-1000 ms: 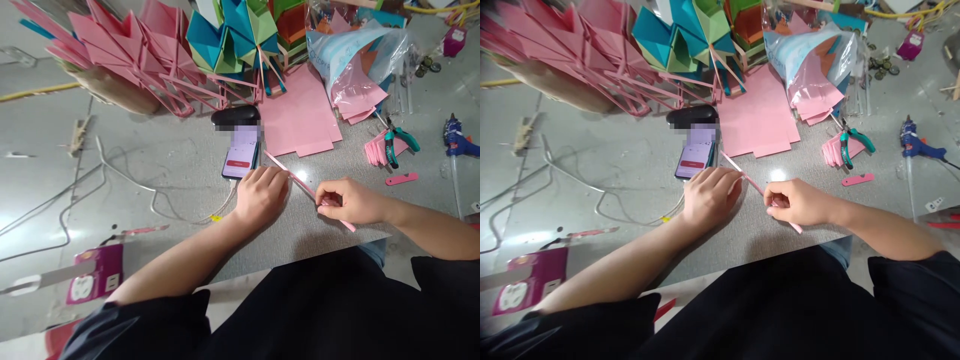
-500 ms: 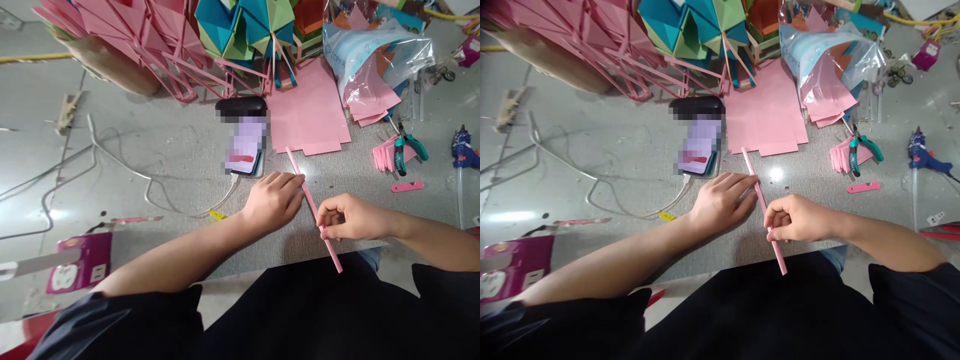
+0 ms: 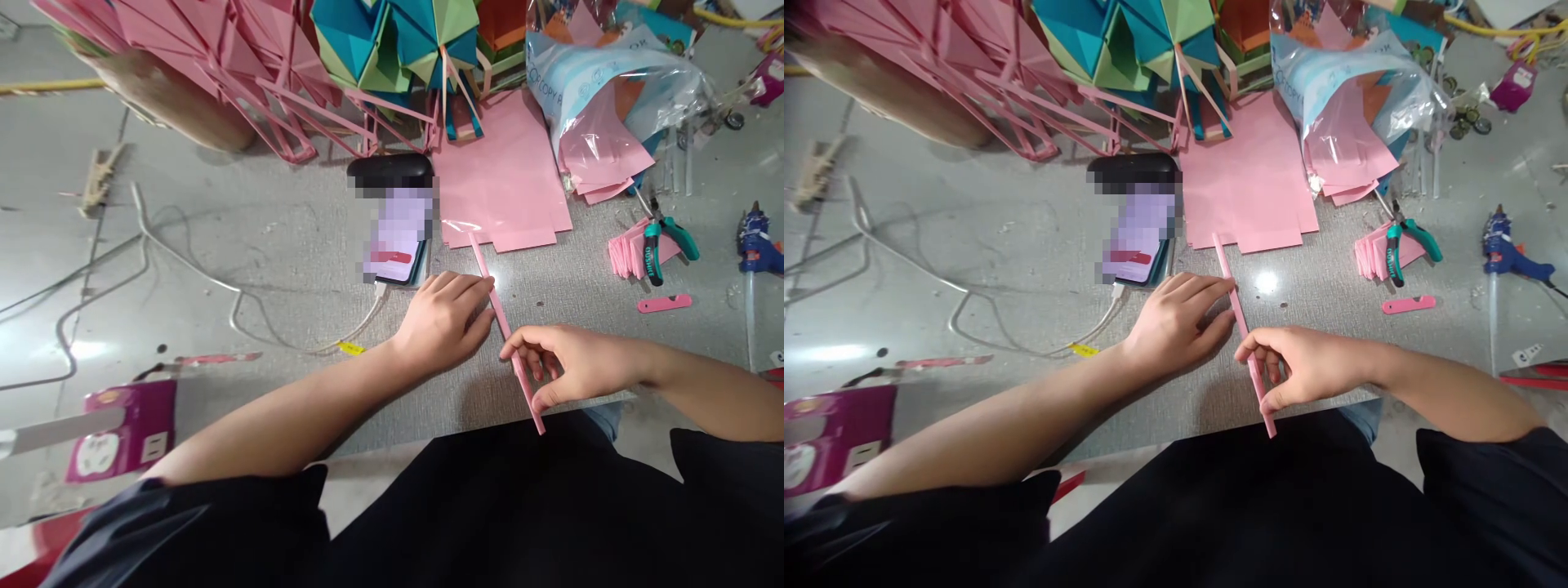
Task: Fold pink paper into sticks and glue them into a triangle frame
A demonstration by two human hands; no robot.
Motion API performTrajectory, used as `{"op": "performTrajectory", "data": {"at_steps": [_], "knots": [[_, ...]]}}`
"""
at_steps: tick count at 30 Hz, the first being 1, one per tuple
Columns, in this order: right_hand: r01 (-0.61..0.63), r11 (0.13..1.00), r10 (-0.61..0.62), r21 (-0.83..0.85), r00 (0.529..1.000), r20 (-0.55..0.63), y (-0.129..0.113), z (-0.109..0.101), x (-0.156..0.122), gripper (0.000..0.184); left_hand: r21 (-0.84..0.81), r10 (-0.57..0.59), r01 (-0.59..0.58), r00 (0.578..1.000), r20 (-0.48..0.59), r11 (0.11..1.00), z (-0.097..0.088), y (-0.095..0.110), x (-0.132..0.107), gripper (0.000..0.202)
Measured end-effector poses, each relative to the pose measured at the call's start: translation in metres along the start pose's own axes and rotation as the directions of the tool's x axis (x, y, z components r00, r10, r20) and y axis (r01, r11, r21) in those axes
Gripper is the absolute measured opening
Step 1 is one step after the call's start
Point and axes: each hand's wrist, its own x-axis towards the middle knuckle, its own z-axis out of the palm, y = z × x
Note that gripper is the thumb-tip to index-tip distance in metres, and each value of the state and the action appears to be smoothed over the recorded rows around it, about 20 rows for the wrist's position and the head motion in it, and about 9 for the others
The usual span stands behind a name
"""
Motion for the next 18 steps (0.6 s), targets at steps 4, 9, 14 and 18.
{"op": "performTrajectory", "data": {"at_steps": [4,9,14,18], "knots": [[0.023,0.997,-0.024,-0.077,1.000,-0.007,0.006,-0.004,-0.002,0.104,-0.010,-0.014,0.014,1.000,0.017,1.000,0.000,-0.004,0.002,0.039],[0.040,0.998,-0.040,-0.051,0.999,-0.006,0.008,-0.004,-0.002,0.107,0.007,0.017,-0.017,0.999,0.048,1.000,0.000,-0.003,0.003,0.039],[0.018,0.973,-0.031,0.230,0.998,0.052,0.008,-0.006,0.003,0.108,0.013,0.036,-0.037,0.997,0.068,0.999,-0.001,-0.001,0.003,0.040],[0.042,0.881,-0.101,0.472,0.990,0.100,0.012,-0.014,0.007,0.097,0.011,0.062,-0.063,0.995,0.084,0.998,-0.001,0.000,0.003,0.039]]}}
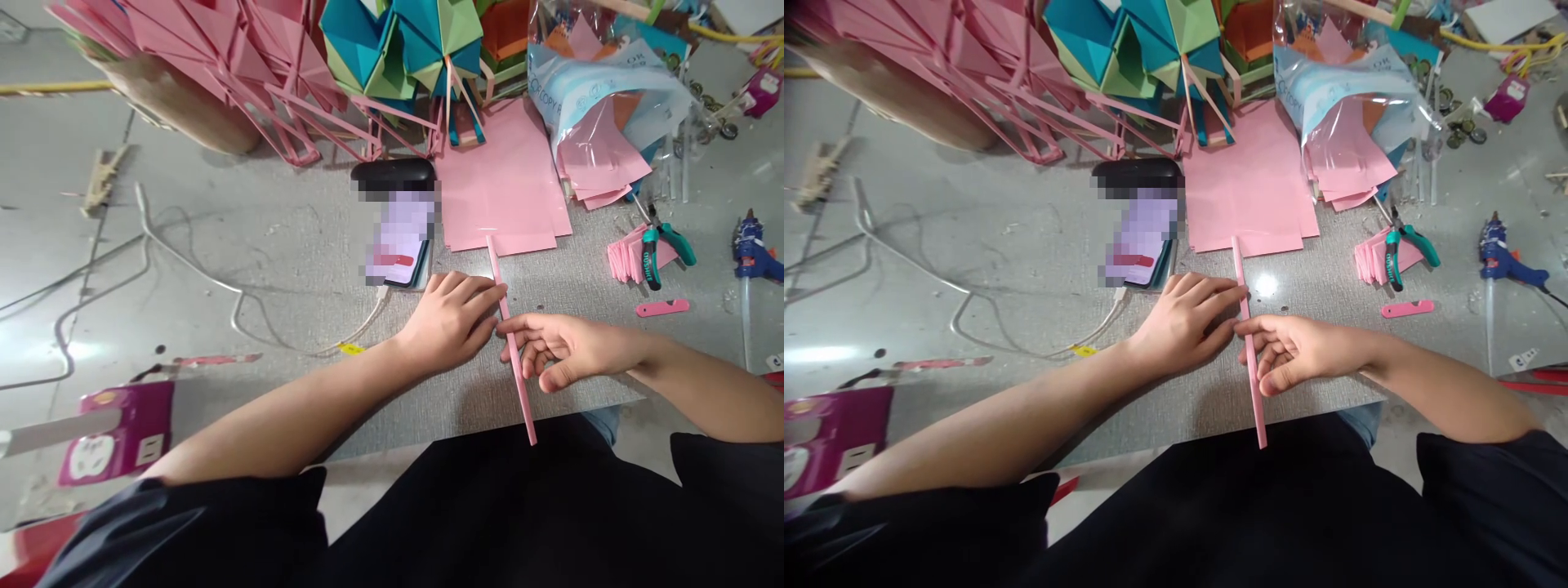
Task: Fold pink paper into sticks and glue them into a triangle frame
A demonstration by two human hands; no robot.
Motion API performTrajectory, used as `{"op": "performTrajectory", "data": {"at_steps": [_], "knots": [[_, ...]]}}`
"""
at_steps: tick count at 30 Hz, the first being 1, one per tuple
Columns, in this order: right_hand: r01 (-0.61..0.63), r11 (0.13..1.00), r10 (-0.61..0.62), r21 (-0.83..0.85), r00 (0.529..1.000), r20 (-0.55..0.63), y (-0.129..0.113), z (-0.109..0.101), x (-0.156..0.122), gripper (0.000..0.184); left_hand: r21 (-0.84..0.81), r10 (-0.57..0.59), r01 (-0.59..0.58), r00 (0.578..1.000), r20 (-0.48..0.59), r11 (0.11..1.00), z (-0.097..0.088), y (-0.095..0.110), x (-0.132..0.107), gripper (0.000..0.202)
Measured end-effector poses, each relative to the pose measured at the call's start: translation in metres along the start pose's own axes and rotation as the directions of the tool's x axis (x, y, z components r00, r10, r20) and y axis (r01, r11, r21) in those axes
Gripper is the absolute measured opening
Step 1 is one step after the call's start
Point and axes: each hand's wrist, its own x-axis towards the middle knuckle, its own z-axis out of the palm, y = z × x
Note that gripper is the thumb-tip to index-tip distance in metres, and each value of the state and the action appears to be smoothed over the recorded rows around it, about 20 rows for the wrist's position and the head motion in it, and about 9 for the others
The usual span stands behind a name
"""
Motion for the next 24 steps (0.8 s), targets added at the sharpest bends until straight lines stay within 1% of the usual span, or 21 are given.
{"op": "performTrajectory", "data": {"at_steps": [2,5,8,13,15,17,19,22,24], "knots": [[0.005,0.997,-0.005,0.075,1.000,-0.008,0.000,-0.004,0.001,0.092,0.003,0.018,-0.018,1.000,-0.008,1.000,0.001,0.000,0.000,0.039],[-0.001,0.992,0.003,0.123,1.000,-0.016,0.000,-0.006,0.002,0.086,0.003,0.041,-0.041,0.999,-0.026,0.999,0.003,-0.002,-0.001,0.039],[0.032,0.994,-0.027,0.103,0.998,-0.048,0.001,-0.004,0.004,0.080,-0.011,0.054,-0.054,0.998,-0.042,0.998,0.004,-0.003,-0.001,0.040],[0.131,0.990,-0.121,0.055,0.979,-0.163,-0.001,-0.004,0.006,0.071,-0.068,0.019,-0.023,0.998,-0.056,0.997,0.005,-0.005,0.001,0.046],[0.148,0.988,-0.139,0.035,0.972,-0.190,-0.005,-0.006,0.007,0.065,-0.075,0.016,-0.022,0.997,-0.081,0.997,0.005,-0.006,0.001,0.046],[0.164,0.986,-0.161,-0.003,0.964,-0.211,-0.009,-0.008,0.009,0.055,-0.071,0.052,-0.062,0.990,-0.132,0.996,0.004,-0.006,0.000,0.045],[0.190,0.980,-0.199,-0.061,0.950,-0.241,-0.014,-0.011,0.013,0.045,-0.066,0.137,-0.154,0.968,-0.208,0.986,0.003,-0.005,-0.002,0.044],[0.184,0.973,-0.215,-0.141,0.942,-0.258,-0.021,-0.016,0.023,0.039,-0.036,0.302,-0.330,0.899,-0.318,0.943,0.000,0.001,-0.007,0.044],[0.162,0.970,-0.203,-0.180,0.949,-0.243,-0.026,-0.021,0.032,0.037,0.017,0.402,-0.420,0.856,-0.325,0.907,0.000,0.006,-0.008,0.041]]}}
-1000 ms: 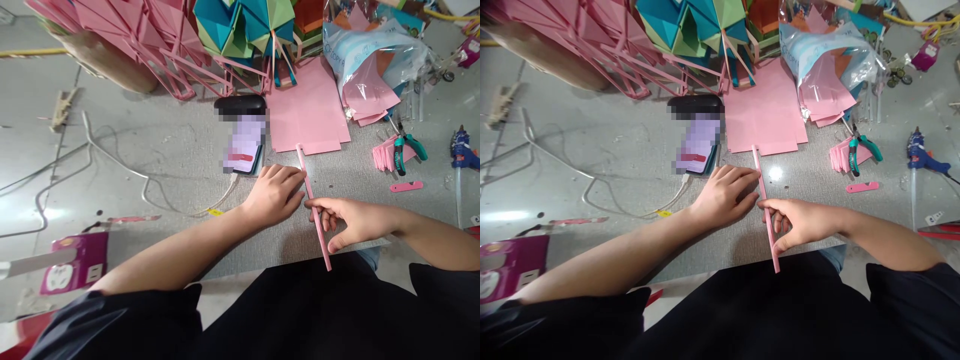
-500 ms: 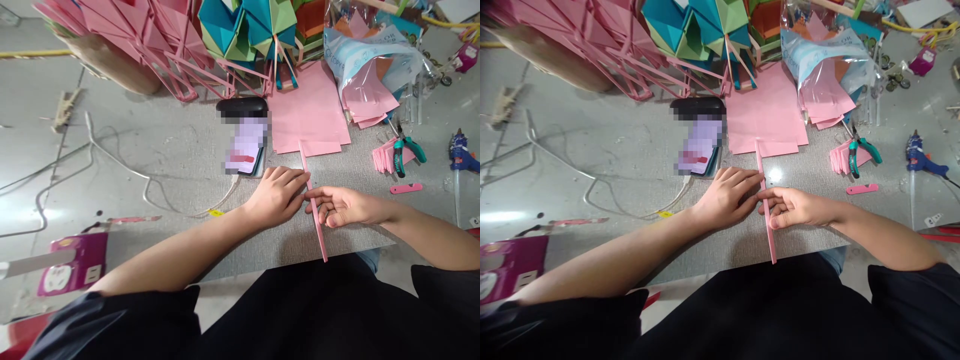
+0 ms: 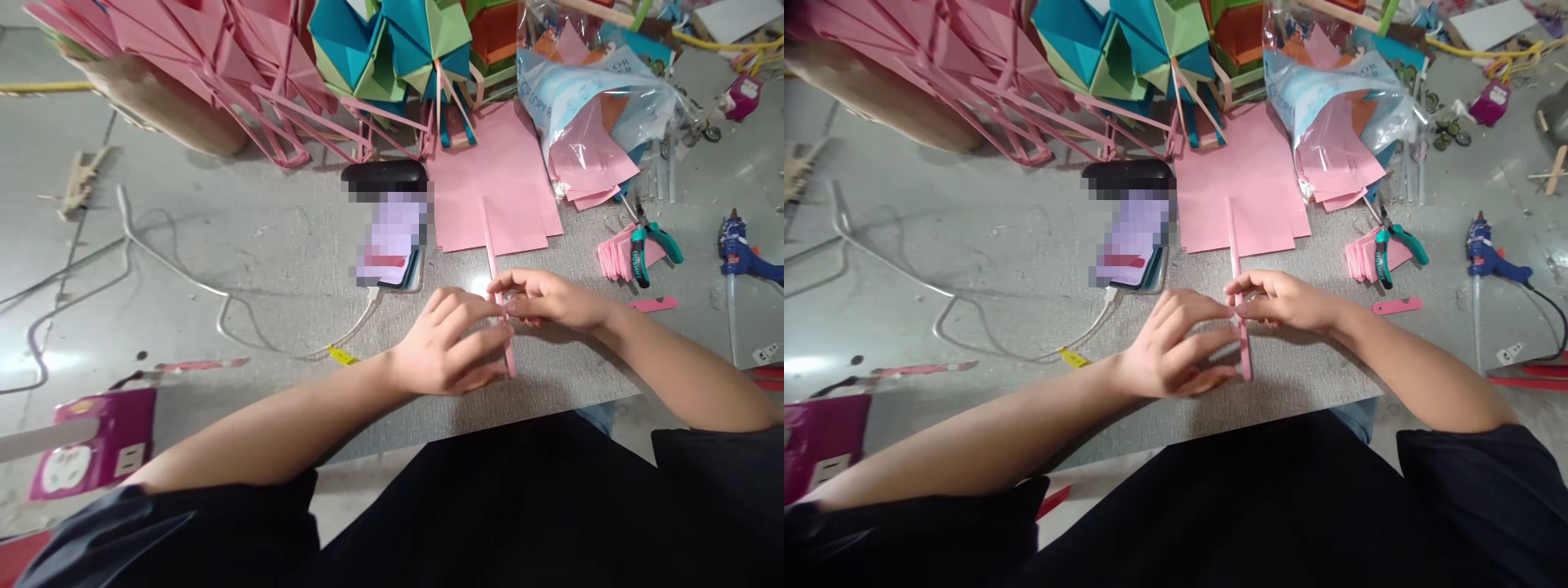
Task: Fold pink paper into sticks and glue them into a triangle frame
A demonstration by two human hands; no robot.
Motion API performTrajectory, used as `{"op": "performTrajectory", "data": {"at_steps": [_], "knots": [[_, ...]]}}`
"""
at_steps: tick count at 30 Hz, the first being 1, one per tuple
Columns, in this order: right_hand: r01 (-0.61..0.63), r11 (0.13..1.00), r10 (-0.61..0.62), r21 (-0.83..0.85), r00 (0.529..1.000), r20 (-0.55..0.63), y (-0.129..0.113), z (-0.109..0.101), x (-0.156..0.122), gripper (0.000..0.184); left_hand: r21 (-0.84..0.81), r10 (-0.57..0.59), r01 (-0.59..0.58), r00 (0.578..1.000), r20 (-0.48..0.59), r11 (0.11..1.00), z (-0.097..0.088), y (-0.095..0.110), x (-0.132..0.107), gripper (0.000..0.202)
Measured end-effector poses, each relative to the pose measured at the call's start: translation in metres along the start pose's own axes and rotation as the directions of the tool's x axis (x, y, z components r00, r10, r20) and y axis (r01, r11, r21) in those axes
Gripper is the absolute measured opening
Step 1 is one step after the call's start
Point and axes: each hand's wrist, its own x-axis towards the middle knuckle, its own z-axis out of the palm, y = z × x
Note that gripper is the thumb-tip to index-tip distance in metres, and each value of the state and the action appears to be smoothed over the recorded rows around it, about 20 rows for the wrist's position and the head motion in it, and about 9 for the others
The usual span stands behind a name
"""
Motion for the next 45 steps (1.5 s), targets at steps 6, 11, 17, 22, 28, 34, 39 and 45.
{"op": "performTrajectory", "data": {"at_steps": [6,11,17,22,28,34,39,45], "knots": [[0.102,0.994,-0.104,-0.030,0.992,-0.076,0.003,-0.004,0.017,0.021,0.070,0.081,-0.096,0.977,0.196,0.993,0.008,-0.002,0.004,0.027],[0.117,0.918,-0.246,-0.378,0.917,-0.314,0.009,-0.013,0.009,0.021,0.013,0.011,-0.015,0.955,0.296,1.000,0.004,-0.009,0.006,0.036],[0.047,0.284,-0.558,-0.958,0.820,-0.126,0.017,-0.030,-0.002,0.033,0.037,0.008,-0.021,0.948,0.319,0.999,-0.002,-0.013,0.006,0.036],[-0.005,0.115,-0.487,-0.993,0.872,-0.060,0.020,-0.022,-0.007,0.053,0.146,-0.065,0.024,0.955,0.290,0.989,0.001,-0.020,0.005,0.028],[-0.054,0.040,-0.473,-0.998,0.879,-0.066,0.015,-0.006,-0.017,0.048,0.232,-0.150,0.092,0.958,0.243,0.968,0.006,-0.034,0.009,0.023],[-0.111,-0.027,-0.405,-0.993,0.910,-0.091,0.012,0.015,-0.035,0.032,0.273,-0.243,0.177,0.942,0.231,0.946,0.015,-0.044,0.014,0.032],[-0.061,-0.041,-0.447,-0.997,0.894,-0.036,0.023,0.020,-0.033,0.052,0.257,-0.323,0.259,0.912,0.253,0.931,0.017,-0.042,0.013,0.039],[-0.078,-0.100,-0.374,-0.992,0.927,-0.035,0.024,0.020,-0.035,0.043,0.133,-0.292,0.263,0.911,0.292,0.955,0.014,-0.045,0.008,0.027]]}}
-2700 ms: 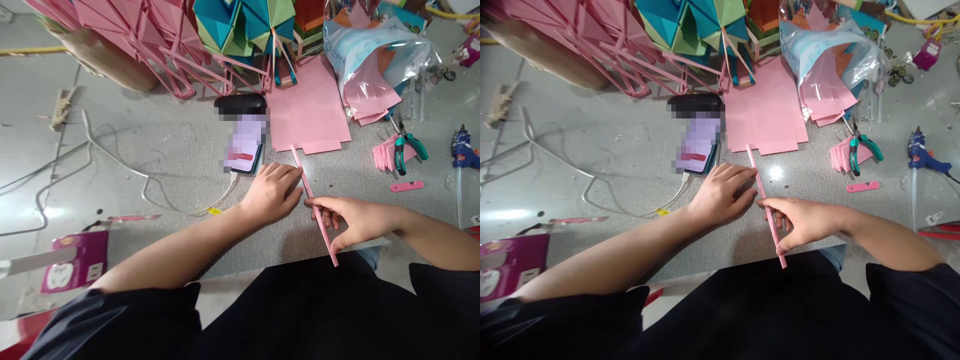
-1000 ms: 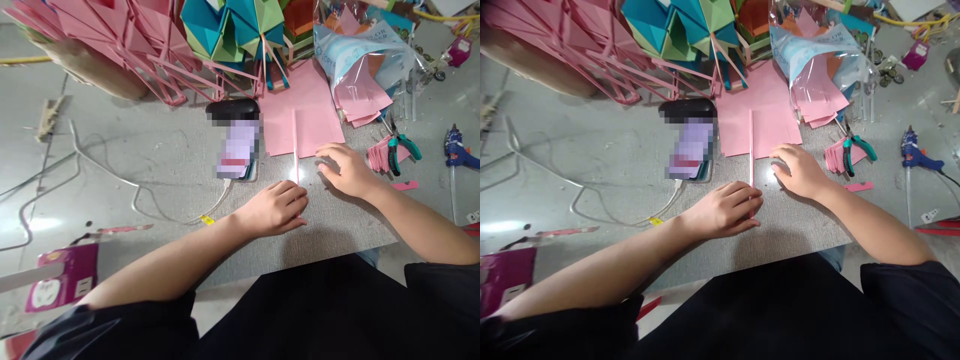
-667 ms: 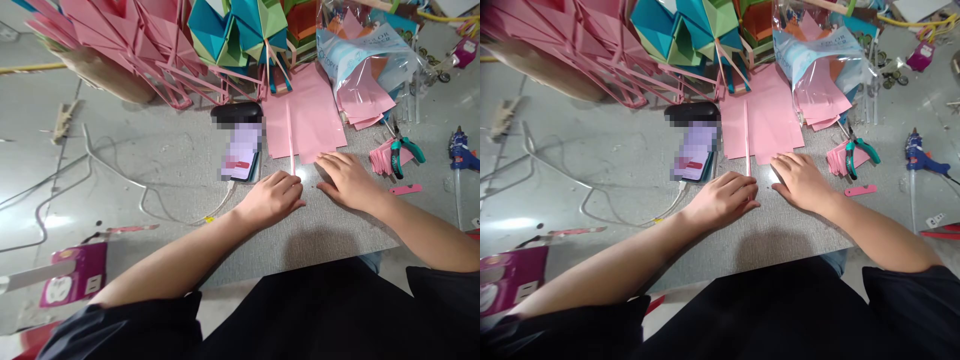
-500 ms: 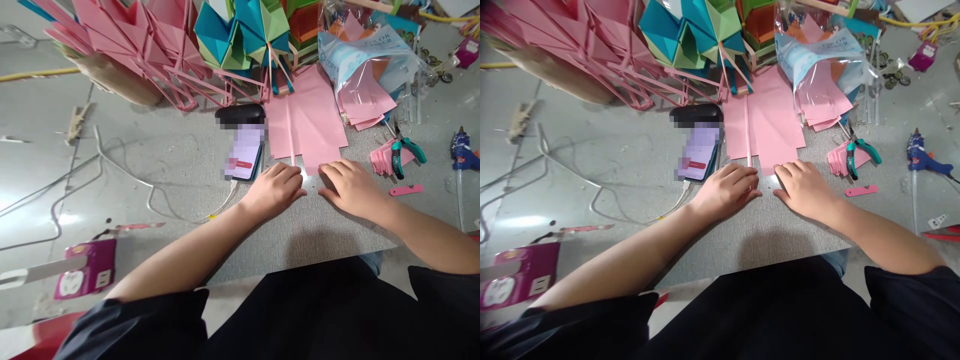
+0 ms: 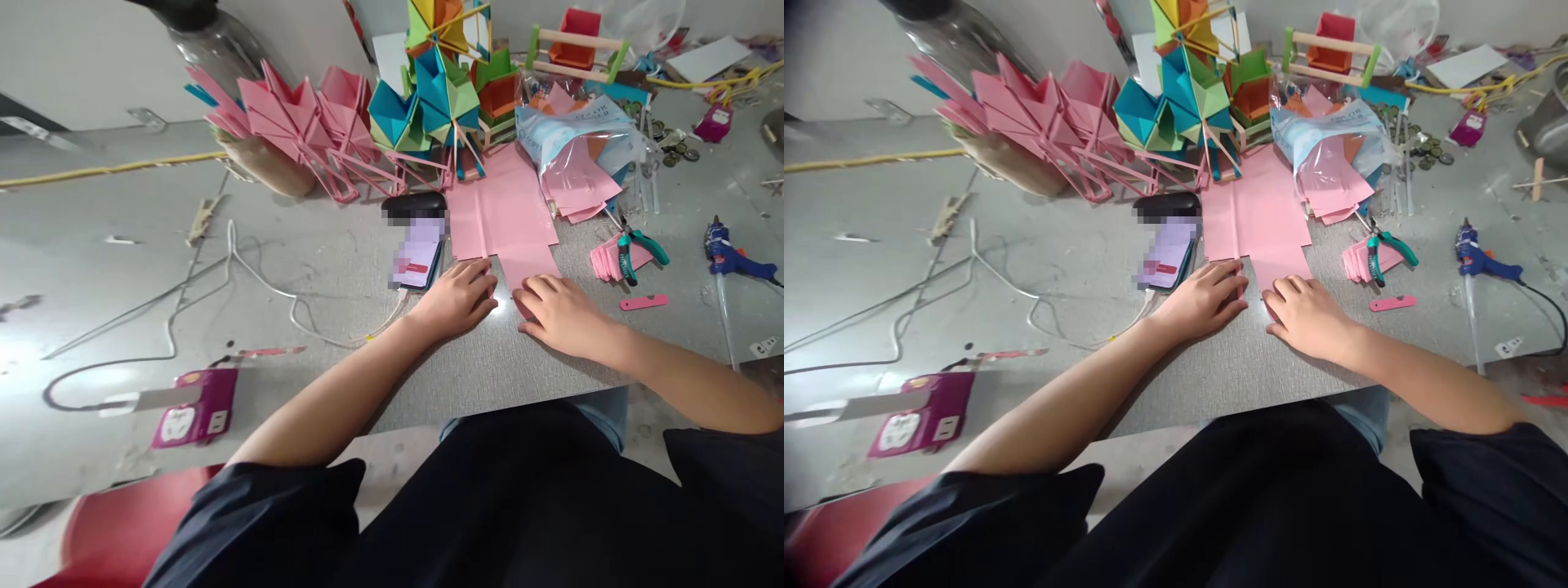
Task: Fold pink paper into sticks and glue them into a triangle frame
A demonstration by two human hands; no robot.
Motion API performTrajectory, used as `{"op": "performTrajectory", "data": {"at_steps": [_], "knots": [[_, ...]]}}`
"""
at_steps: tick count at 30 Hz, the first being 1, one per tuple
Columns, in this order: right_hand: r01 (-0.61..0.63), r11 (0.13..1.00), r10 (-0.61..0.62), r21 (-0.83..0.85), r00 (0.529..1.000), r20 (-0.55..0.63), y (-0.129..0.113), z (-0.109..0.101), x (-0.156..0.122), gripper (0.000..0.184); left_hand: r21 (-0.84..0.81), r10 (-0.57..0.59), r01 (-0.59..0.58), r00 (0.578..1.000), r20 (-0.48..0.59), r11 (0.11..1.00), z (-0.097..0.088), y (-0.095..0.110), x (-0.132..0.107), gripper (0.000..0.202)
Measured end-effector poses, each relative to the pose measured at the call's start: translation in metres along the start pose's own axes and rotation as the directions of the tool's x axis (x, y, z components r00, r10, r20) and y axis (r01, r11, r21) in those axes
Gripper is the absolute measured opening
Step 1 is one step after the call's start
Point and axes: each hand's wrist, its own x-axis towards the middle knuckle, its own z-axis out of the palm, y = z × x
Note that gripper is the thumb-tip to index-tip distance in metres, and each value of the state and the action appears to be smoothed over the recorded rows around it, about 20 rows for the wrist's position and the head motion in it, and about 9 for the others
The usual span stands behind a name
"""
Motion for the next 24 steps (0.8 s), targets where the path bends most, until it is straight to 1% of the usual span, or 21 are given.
{"op": "performTrajectory", "data": {"at_steps": [3,6,10,14,17,20,24], "knots": [[0.012,0.999,-0.012,-0.031,1.000,0.010,-0.004,-0.001,-0.008,0.039,-0.024,0.035,-0.035,0.999,-0.004,0.999,-0.001,-0.003,-0.002,0.020],[0.021,0.999,-0.023,-0.042,0.999,-0.041,-0.006,0.003,-0.022,0.041,-0.014,0.094,-0.094,0.995,-0.014,0.995,-0.003,-0.006,-0.005,0.018],[0.018,1.000,-0.019,-0.008,0.995,-0.096,-0.006,0.009,-0.042,0.041,0.013,0.169,-0.169,0.986,-0.010,0.986,-0.007,-0.010,-0.007,0.019],[0.006,1.000,-0.002,0.028,0.992,-0.130,-0.010,0.011,-0.059,0.040,0.017,0.180,-0.180,0.984,-0.010,0.984,-0.006,-0.012,-0.005,0.023],[-0.027,0.997,0.038,0.068,0.987,-0.159,-0.016,0.013,-0.069,0.038,0.015,0.180,-0.179,0.984,-0.007,0.984,-0.004,-0.014,-0.005,0.026],[-0.050,0.994,0.068,0.101,0.981,-0.183,-0.020,0.016,-0.076,0.036,0.030,0.197,-0.197,0.980,-0.006,0.980,-0.004,-0.016,-0.006,0.026],[-0.050,0.991,0.075,0.123,0.976,-0.206,-0.021,0.019,-0.083,0.037,0.052,0.229,-0.229,0.973,0.008,0.972,-0.006,-0.019,-0.006,0.024]]}}
